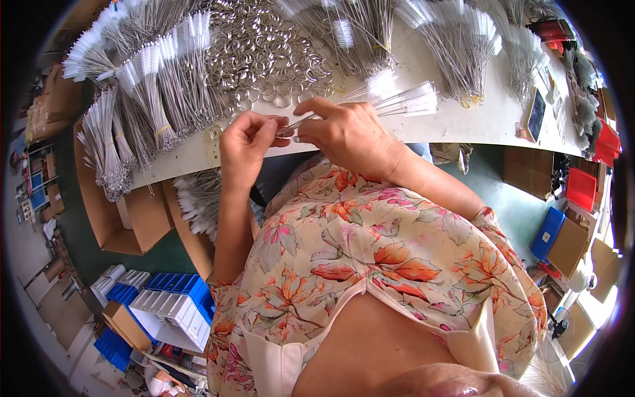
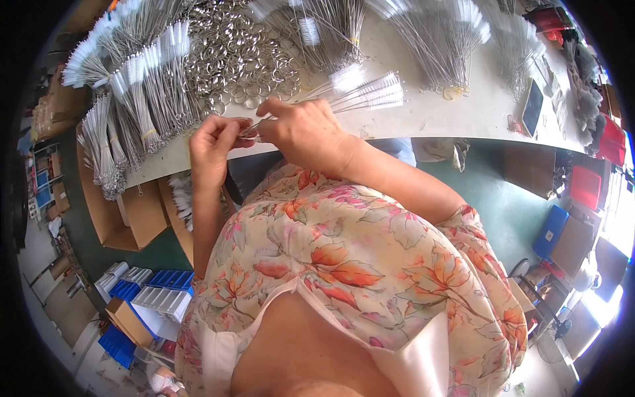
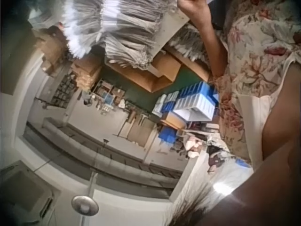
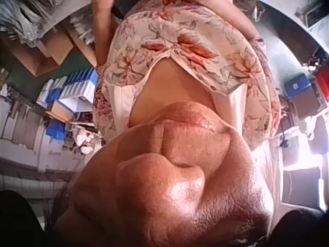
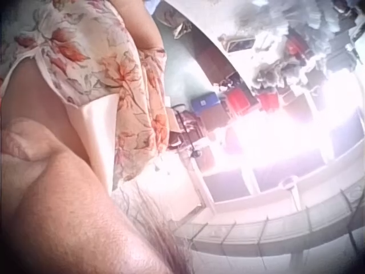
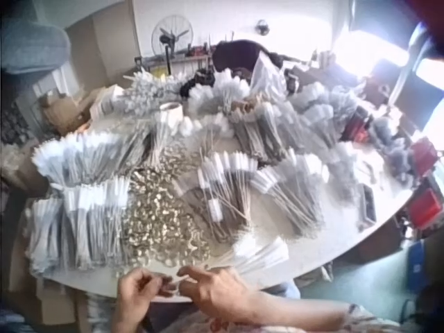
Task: Threading small wire cleaning brushes onto a metal ring and closing the ring.
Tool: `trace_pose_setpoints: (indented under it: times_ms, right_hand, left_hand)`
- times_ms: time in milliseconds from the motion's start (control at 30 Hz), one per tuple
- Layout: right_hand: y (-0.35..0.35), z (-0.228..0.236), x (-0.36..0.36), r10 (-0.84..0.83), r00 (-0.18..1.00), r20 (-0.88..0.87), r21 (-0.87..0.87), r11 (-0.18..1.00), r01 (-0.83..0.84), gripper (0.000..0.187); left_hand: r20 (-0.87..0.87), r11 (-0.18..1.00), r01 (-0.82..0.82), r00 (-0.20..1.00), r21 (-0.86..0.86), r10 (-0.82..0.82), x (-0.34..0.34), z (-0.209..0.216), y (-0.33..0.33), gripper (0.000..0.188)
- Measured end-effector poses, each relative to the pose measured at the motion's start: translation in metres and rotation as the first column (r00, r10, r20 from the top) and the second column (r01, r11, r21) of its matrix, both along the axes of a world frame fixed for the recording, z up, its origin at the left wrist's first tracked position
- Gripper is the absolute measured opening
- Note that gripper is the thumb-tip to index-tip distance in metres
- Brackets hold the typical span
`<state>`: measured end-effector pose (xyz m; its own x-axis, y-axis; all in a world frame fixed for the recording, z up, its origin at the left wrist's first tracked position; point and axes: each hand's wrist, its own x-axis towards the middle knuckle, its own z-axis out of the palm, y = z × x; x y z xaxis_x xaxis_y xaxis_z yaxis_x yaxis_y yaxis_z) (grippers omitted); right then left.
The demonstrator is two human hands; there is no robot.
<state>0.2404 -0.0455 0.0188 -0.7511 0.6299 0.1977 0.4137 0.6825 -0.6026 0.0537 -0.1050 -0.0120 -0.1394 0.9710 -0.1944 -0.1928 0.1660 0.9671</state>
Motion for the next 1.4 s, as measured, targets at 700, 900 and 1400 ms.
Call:
trace_pose_setpoints:
  times_ms: [700,900,1400]
  right_hand:
    - [-0.004,0.027,-0.012,-0.050,0.984,-0.172,0.331,0.938,0.105,0.022]
    - [-0.006,0.023,-0.021,-0.075,0.953,-0.294,0.388,0.901,0.191,0.016]
    - [-0.004,0.036,-0.015,-0.148,0.898,-0.415,-0.180,0.981,0.079,0.011]
  left_hand:
    - [0.024,0.926,0.299,0.949,0.230,-0.313,-0.025,0.073,0.025,0.016]
    - [-0.049,0.929,0.250,0.968,0.273,-0.246,-0.022,0.081,0.019,0.016]
    - [-0.334,0.710,0.227,0.943,0.666,0.012,-0.008,0.071,0.032,0.025]
